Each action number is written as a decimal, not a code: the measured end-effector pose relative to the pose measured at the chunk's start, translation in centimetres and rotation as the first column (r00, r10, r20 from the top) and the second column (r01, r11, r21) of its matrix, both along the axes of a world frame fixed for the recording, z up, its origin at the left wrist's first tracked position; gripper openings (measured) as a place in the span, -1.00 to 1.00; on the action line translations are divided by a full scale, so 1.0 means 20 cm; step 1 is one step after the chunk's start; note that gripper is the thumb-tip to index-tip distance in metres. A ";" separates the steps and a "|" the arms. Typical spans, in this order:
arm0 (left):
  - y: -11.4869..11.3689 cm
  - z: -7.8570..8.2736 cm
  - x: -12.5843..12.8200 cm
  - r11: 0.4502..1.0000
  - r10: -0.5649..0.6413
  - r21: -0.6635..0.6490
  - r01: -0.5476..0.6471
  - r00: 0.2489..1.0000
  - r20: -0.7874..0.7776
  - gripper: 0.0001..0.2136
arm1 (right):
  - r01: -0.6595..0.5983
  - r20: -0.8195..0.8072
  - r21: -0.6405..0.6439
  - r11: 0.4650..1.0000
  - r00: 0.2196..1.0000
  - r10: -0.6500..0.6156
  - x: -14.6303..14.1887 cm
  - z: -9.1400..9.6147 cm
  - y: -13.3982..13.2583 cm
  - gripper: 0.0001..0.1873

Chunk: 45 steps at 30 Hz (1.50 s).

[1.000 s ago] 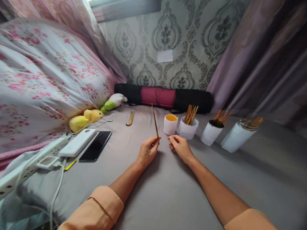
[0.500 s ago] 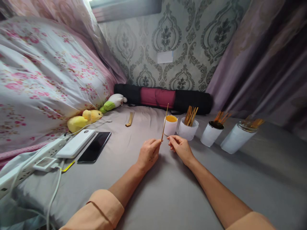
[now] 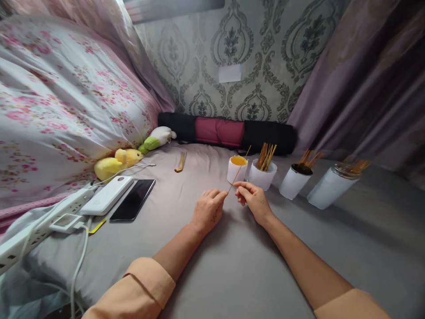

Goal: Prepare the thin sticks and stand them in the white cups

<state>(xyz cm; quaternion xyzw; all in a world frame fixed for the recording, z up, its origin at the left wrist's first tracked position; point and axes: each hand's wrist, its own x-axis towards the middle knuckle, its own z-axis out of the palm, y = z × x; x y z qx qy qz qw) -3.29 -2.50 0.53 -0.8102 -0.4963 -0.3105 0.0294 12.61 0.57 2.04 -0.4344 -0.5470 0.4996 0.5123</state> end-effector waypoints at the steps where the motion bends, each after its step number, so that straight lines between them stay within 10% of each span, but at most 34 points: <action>1: 0.00 0.00 0.00 1.000 -0.001 0.002 0.001 1.000 -0.010 -0.72 | -0.002 -0.017 -0.008 1.000 1.000 0.002 0.00 0.01 0.00 -0.76; 31: -0.01 0.04 0.00 0.997 -0.005 -0.079 -0.010 0.982 -0.187 -0.73 | -0.064 -0.157 -0.043 0.997 0.986 0.057 -0.01 0.04 -0.01 -0.72; 39: -0.01 0.01 0.03 0.980 -0.047 -0.182 0.077 0.985 0.165 -0.74 | -0.035 -0.107 -0.026 0.999 0.994 0.032 0.00 0.03 0.00 -0.66; 45: -0.01 0.05 0.06 0.866 -0.006 -0.415 0.279 0.836 0.549 -0.78 | -0.021 -0.085 -0.029 0.999 0.996 0.018 0.02 0.05 0.01 -0.66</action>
